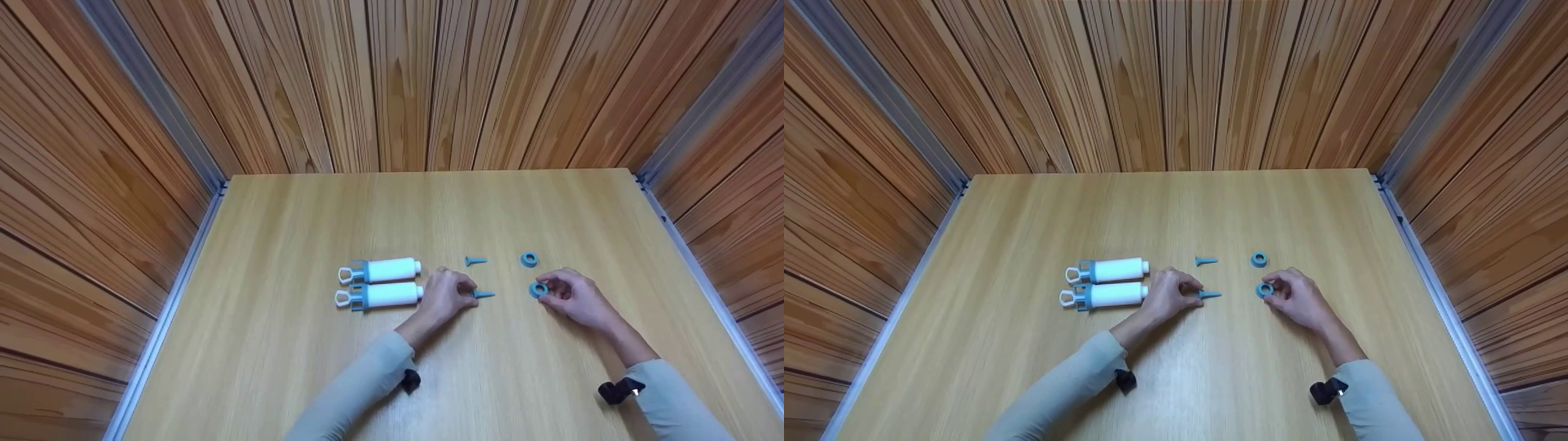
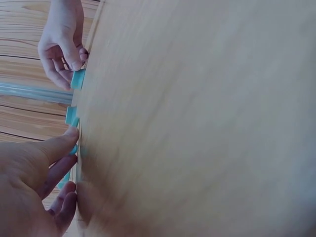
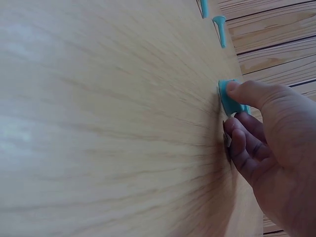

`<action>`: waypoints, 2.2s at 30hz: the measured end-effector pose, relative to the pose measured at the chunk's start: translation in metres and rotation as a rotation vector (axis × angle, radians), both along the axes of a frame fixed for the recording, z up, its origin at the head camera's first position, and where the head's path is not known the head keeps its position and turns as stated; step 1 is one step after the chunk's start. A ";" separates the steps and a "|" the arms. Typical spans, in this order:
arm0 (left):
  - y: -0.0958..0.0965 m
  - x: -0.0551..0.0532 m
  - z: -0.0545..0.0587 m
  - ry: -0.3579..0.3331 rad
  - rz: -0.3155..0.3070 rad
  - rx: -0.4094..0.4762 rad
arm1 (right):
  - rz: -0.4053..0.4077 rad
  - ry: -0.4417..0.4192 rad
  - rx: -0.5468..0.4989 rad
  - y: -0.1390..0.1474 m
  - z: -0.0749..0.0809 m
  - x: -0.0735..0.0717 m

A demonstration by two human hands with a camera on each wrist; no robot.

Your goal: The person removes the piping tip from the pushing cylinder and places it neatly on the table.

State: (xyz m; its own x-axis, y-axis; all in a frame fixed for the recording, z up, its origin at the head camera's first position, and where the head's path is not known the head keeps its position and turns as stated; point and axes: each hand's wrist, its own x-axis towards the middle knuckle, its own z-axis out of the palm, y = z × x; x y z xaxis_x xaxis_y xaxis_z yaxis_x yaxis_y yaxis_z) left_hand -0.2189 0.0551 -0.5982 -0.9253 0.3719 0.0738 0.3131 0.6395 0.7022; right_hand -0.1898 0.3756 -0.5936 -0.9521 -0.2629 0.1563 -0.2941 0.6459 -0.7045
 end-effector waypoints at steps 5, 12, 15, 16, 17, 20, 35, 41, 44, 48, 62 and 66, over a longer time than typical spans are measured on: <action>-0.001 0.001 0.000 0.025 -0.014 0.011 | 0.004 0.039 -0.023 -0.001 -0.002 0.001; -0.002 0.004 0.002 -0.016 0.003 0.029 | 0.010 0.003 -0.021 0.002 -0.002 0.001; -0.003 0.004 0.005 -0.041 0.013 0.051 | 0.013 -0.025 -0.027 0.004 0.000 0.001; -0.003 0.004 0.006 -0.051 0.014 0.062 | 0.014 -0.030 -0.033 0.004 0.001 0.001; -0.003 0.003 0.007 -0.063 0.013 0.073 | 0.016 -0.032 -0.036 0.005 0.002 0.001; -0.006 0.003 0.013 -0.111 0.010 0.110 | 0.024 -0.032 -0.050 0.005 0.004 0.001; -0.034 0.002 0.046 -0.063 -0.125 0.049 | 0.020 0.133 -0.102 0.005 0.026 -0.003; -0.056 0.005 0.056 -0.018 -0.201 -0.007 | 0.029 0.155 -0.029 0.008 0.031 -0.002; -0.069 0.008 0.061 -0.016 -0.231 -0.047 | 0.060 0.149 -0.008 0.011 0.034 -0.001; -0.086 0.011 0.066 -0.023 -0.248 -0.082 | 0.108 0.128 0.000 0.018 0.037 0.001; -0.151 0.018 0.070 -0.011 -0.285 -0.067 | 0.142 0.076 0.014 0.038 0.046 0.009; -0.167 0.016 0.069 0.019 -0.267 -0.020 | 0.132 0.086 0.016 0.040 0.047 0.007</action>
